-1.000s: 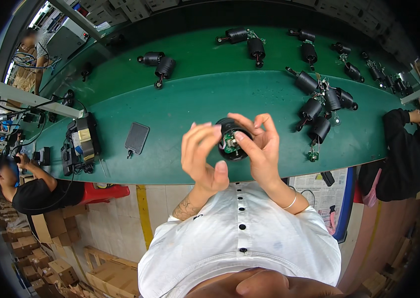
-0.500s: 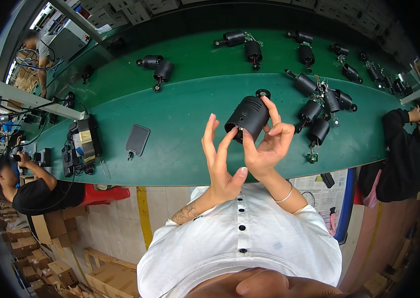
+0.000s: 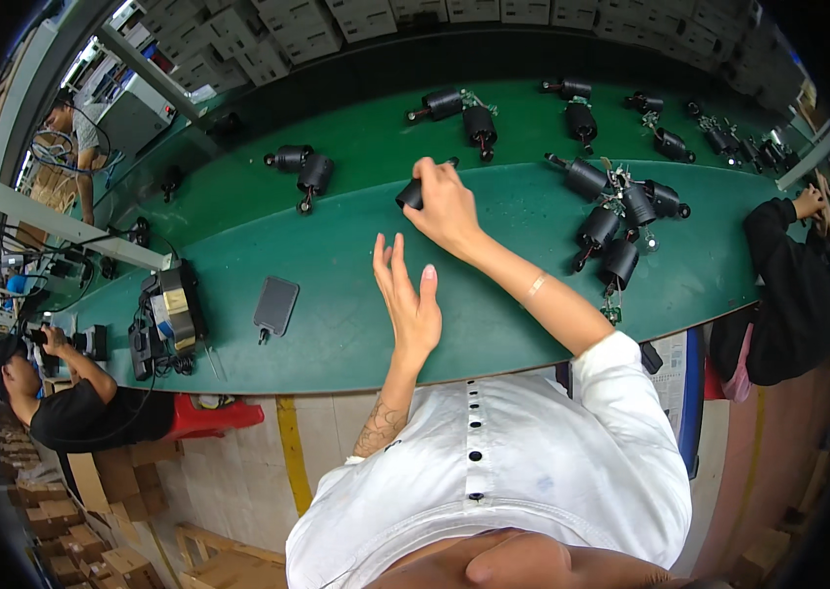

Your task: Assembling electronic components by inserting circuit boards into plastic housings and connecting wires.

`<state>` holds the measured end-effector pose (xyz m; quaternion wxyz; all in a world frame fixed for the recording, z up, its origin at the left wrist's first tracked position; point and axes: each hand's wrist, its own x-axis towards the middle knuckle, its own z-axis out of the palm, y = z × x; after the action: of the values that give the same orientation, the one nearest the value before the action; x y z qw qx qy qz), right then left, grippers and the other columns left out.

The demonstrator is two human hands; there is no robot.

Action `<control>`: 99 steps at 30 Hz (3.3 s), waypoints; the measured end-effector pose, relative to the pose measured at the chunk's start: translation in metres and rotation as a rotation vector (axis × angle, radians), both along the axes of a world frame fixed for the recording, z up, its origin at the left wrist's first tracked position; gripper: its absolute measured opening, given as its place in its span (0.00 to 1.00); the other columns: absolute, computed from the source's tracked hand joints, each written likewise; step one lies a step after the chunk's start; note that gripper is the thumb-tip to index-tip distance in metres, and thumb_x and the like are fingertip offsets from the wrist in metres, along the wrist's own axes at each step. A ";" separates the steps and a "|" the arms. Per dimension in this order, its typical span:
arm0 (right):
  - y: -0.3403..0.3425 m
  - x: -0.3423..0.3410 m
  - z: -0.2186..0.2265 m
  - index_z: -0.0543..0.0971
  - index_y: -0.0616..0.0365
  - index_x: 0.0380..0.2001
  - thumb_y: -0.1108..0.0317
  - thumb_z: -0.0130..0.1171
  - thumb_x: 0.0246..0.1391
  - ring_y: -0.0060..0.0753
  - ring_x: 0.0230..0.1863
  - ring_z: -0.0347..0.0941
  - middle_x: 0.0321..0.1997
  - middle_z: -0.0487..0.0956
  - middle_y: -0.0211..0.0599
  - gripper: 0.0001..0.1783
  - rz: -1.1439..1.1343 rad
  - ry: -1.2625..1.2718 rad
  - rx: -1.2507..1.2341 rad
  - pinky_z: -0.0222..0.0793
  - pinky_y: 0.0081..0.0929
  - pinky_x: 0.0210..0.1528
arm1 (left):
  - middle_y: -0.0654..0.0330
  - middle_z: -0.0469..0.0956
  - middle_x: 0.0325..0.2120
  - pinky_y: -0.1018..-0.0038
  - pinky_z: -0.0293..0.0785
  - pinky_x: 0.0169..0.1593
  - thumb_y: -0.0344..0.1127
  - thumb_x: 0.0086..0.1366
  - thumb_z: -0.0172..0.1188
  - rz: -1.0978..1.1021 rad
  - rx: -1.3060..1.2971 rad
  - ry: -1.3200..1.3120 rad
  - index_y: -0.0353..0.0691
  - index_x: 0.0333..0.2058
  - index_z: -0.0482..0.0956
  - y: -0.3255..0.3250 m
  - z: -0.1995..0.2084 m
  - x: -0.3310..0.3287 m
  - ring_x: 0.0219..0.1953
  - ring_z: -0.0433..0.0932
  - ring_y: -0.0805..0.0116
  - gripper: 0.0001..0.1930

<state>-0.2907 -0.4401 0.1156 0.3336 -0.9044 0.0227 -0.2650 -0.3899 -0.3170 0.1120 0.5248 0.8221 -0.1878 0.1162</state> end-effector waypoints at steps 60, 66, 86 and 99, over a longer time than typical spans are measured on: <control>-0.077 -0.137 0.012 0.80 0.64 0.26 0.73 0.67 0.46 0.29 0.25 0.70 0.25 0.79 0.41 0.06 0.797 0.380 1.348 0.65 0.19 0.29 | 0.54 0.80 0.38 0.74 0.73 0.45 0.30 0.36 0.74 -0.850 -0.306 0.407 0.35 0.51 0.69 0.034 0.048 -0.042 0.35 0.79 0.64 0.39; -0.085 -0.140 0.035 0.81 0.63 0.20 0.81 0.70 0.36 0.30 0.25 0.72 0.23 0.79 0.42 0.07 0.683 0.285 1.236 0.67 0.21 0.28 | 0.54 0.80 0.38 0.74 0.72 0.45 0.30 0.38 0.73 -0.790 -0.464 0.583 0.37 0.54 0.61 0.039 0.041 -0.041 0.37 0.78 0.65 0.42; -0.028 -0.135 0.013 0.77 0.59 0.27 0.92 0.64 0.35 0.34 0.34 0.77 0.30 0.79 0.38 0.17 1.044 -0.215 1.721 0.74 0.25 0.38 | 0.31 0.66 0.52 0.68 0.76 0.27 0.34 0.39 0.69 -1.605 -1.723 1.221 0.37 0.56 0.53 0.008 0.002 -0.039 0.28 0.79 0.48 0.45; -0.016 -0.138 0.019 0.71 0.56 0.42 0.86 0.64 0.42 0.27 0.35 0.75 0.35 0.74 0.34 0.24 0.891 -0.047 1.896 0.74 0.21 0.39 | 0.37 0.67 0.52 0.70 0.74 0.25 0.36 0.39 0.71 -1.237 -1.285 1.023 0.32 0.54 0.58 0.028 0.012 -0.034 0.25 0.78 0.53 0.44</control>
<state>-0.4288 -0.4566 0.1341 0.9736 -0.1936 -0.1206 -0.0091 -0.4237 -0.2893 0.1244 0.8507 0.0965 -0.2348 -0.4603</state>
